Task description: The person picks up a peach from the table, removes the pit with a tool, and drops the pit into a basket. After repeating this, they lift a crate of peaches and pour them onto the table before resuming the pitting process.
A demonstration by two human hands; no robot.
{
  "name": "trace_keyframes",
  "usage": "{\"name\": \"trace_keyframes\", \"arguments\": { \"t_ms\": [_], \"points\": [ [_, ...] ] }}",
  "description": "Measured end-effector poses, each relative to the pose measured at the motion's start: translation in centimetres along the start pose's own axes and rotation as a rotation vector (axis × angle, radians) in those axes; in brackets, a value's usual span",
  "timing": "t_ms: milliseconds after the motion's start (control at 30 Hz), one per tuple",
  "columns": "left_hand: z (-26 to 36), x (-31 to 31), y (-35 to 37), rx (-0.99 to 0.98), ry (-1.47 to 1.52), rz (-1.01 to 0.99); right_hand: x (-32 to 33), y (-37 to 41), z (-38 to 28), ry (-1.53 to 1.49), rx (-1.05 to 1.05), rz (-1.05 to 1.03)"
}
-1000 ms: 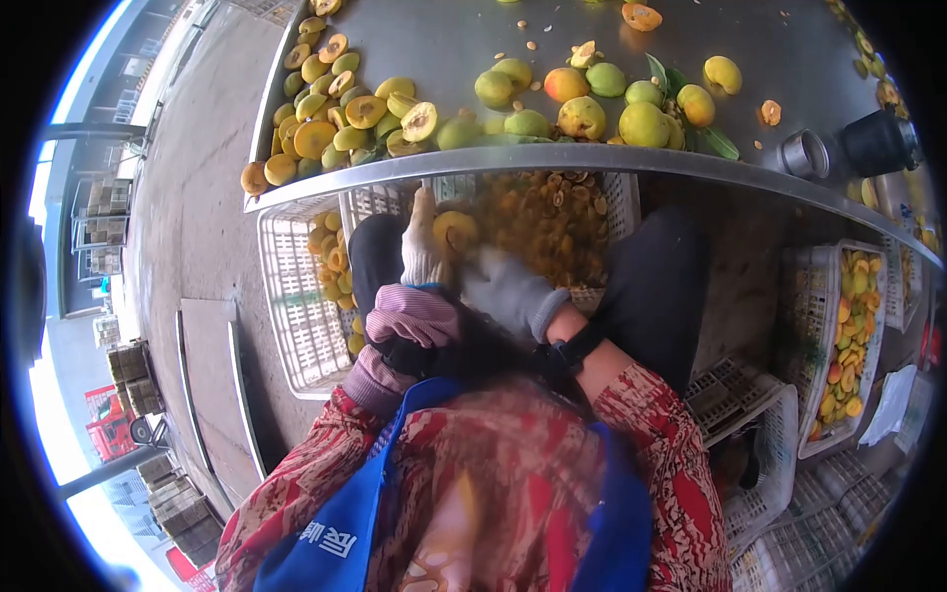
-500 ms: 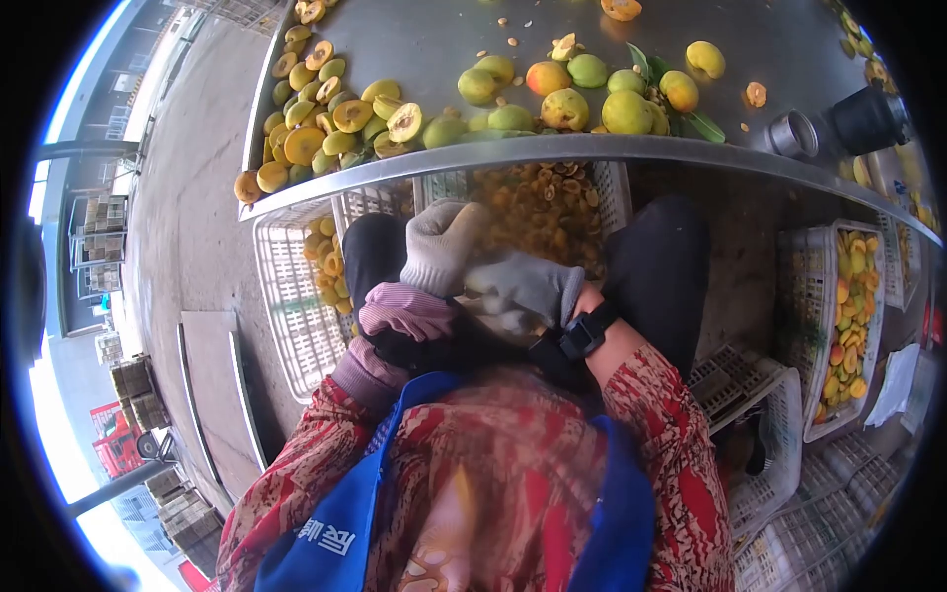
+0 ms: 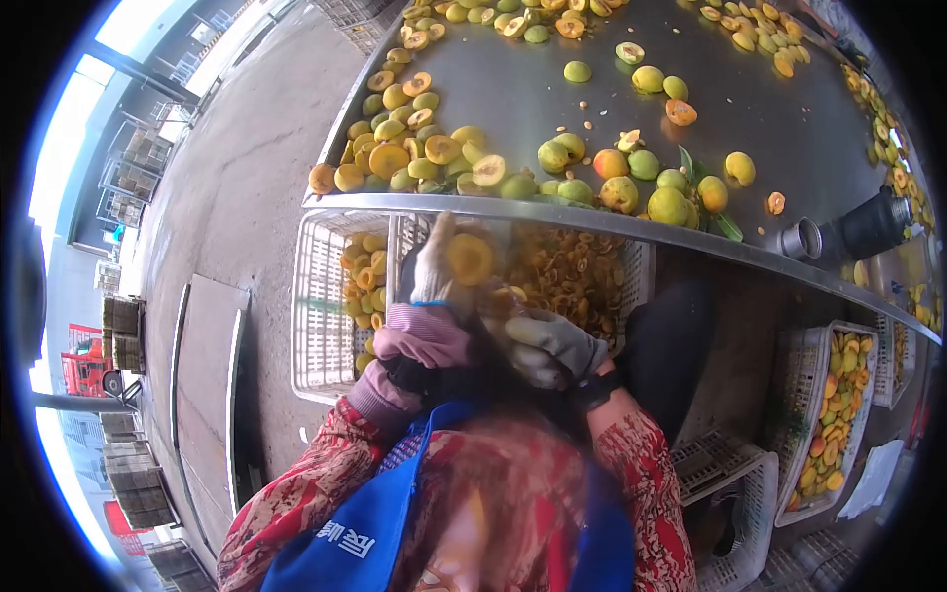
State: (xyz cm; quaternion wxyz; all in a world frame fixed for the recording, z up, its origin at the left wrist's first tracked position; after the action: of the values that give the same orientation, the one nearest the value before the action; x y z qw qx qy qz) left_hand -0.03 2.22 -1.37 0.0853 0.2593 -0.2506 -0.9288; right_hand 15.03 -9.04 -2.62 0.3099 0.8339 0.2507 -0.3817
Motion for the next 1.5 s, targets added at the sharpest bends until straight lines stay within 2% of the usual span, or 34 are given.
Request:
{"name": "trace_keyframes", "arguments": {
  "t_ms": [33, 67, 100, 133, 167, 233, 300, 333, 367, 433, 467, 500, 600, 700, 733, 767, 800, 833, 900, 933, 967, 1000, 1033, 1100, 1133, 1167, 1200, 1233, 1267, 1300, 1333, 1433, 1467, 1500],
  "points": [
    [2.3, 1.4, -0.3, -0.204, -0.108, -0.122, 1.2, -1.5, 1.3, 0.499, 0.088, 0.171],
    [4.4, 1.7, 0.8, -0.733, -0.471, 0.013, 2.8, -2.3, 2.2, 0.993, 0.175, 0.383],
    [7.0, 3.0, 0.6, -0.522, -0.569, 0.050, 3.7, -2.0, 2.3, 1.488, 0.233, 0.621],
    [8.4, 4.5, -1.1, -0.627, -0.873, 0.196, 3.6, -1.7, 2.2, 1.357, 0.084, 0.636],
    [9.5, 5.7, -1.6, -0.858, -1.554, 0.489, 3.2, -2.0, 2.3, 1.210, -0.053, 0.637],
    [10.7, 4.3, -2.0, -0.915, -1.469, 0.431, 0.7, -1.9, 0.3, 1.273, 0.032, 0.700],
    [10.0, 0.3, -3.4, -0.831, -1.367, 0.204, 0.6, -2.3, -0.3, 1.295, 0.105, 0.626],
    [8.9, -1.8, -5.1, -0.889, -1.396, 0.057, 0.4, -2.3, -0.3, 1.243, 0.090, 0.604],
    [8.0, -7.0, -3.6, -0.846, -1.571, -0.060, 0.2, -2.4, -0.1, 1.192, 0.081, 0.580],
    [4.4, -14.9, -3.0, -0.876, -1.592, -0.295, 0.2, -2.1, 0.2, 1.261, 0.089, 0.576],
    [2.7, -18.5, -2.5, -0.821, -1.560, -0.492, -0.2, -1.3, -0.3, 1.291, 0.039, 0.527],
    [0.1, -21.6, -3.6, -0.922, -1.649, -0.611, -0.4, -0.8, -0.8, 1.321, -0.010, 0.476],
    [-5.5, -31.0, -3.0, -0.785, -1.802, -0.925, 0.2, -0.4, -1.8, 1.247, -0.050, 0.486],
    [-11.2, -36.2, -4.1, -0.941, -1.816, -1.006, 1.7, -0.4, -2.1, 1.206, -0.046, 0.429],
    [-13.3, -36.9, -5.2, -1.034, -1.792, -1.079, 3.0, -2.1, 0.3, 1.184, 0.064, 0.514],
    [-14.5, -37.5, -5.7, -1.122, -1.768, -1.151, 3.4, -1.6, -0.3, 1.192, 0.069, 0.522],
    [-15.4, -37.8, -6.5, -1.056, -1.935, -1.239, 3.4, -1.2, -0.7, 1.190, 0.066, 0.493],
    [-15.6, -38.2, -7.0, -1.061, -1.938, -1.239, 2.7, -0.4, -1.4, 1.183, 0.062, 0.460],
    [-15.5, -38.1, -8.4, -0.834, -2.020, -1.206, 1.8, 0.7, -3.1, 1.167, 0.016, 0.462],
    [-14.5, -37.1, -7.8, -0.820, -2.033, -1.193, 1.4, 1.3, -3.6, 1.158, -0.041, 0.458],
    [-12.4, -35.7, -6.7, -0.481, -1.574, -1.109, 1.3, 1.5, -3.2, 1.154, -0.040, 0.432],
    [-10.3, -33.9, -6.0, -0.188, -1.110, -0.971, 1.2, 1.5, -2.7, 1.119, 0.128, 0.551],
    [-8.3, -31.7, -6.0, -0.192, -1.126, -0.940, 1.3, 1.5, -2.3, 1.075, 0.299, 0.665],
    [-4.3, -26.6, -5.6, 0.202, -0.218, -0.964, 2.4, 1.4, -1.2, 1.236, 0.591, 0.636],
    [-2.7, -24.1, -5.2, 0.178, -0.222, -0.932, 3.5, 0.5, -0.4, 1.265, 0.624, 0.710],
    [-1.2, -21.3, -4.6, 0.225, -0.069, -0.888, 3.9, -0.4, 0.3, 1.290, 0.654, 0.781],
    [0.0, -18.5, -3.8, 0.266, 0.088, -0.841, 2.8, 0.2, -0.3, 1.192, 0.689, 0.838],
    [0.5, -15.7, -3.6, 0.243, 0.090, -0.807, 1.6, 0.9, -1.4, 1.091, 0.715, 0.897],
    [0.5, -12.7, -3.9, -0.089, -0.250, -0.675, 1.0, 0.7, -1.6, 1.087, 0.702, 0.860],
    [1.0, -11.0, -2.8, -0.405, -0.589, -0.520, 0.7, 0.5, -1.9, 0.886, 0.703, 0.796],
    [0.9, -9.4, -1.5, 0.082, 0.133, -0.542, 0.3, 0.2, -1.9, 0.684, 0.692, 0.738],
    [-0.4, -5.7, 1.0, 0.091, 0.116, -0.451, -1.0, -0.7, -1.9, 0.813, 0.711, 0.604],
    [-0.8, -5.3, 1.8, 0.132, 0.169, -0.367, -1.2, -1.3, -1.9, 0.804, 0.693, 0.606],
    [-1.3, -4.6, 2.0, 0.143, 0.171, -0.358, -1.1, -1.8, -2.1, 0.737, 0.573, 0.633]
  ]
}}
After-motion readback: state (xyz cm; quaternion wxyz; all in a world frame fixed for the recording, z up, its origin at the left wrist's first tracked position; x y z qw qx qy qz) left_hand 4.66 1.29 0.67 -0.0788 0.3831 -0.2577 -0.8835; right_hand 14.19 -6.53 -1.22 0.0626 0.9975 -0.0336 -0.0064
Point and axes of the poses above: each hand's wrist, its own y-axis away from the middle knuckle, its own x-axis out of the back of the hand, z = x × y, the point moved 1 cm from there along -y, towards the middle knuckle, and after that the axes turned 1 degree about y, right-handed, at the moved point
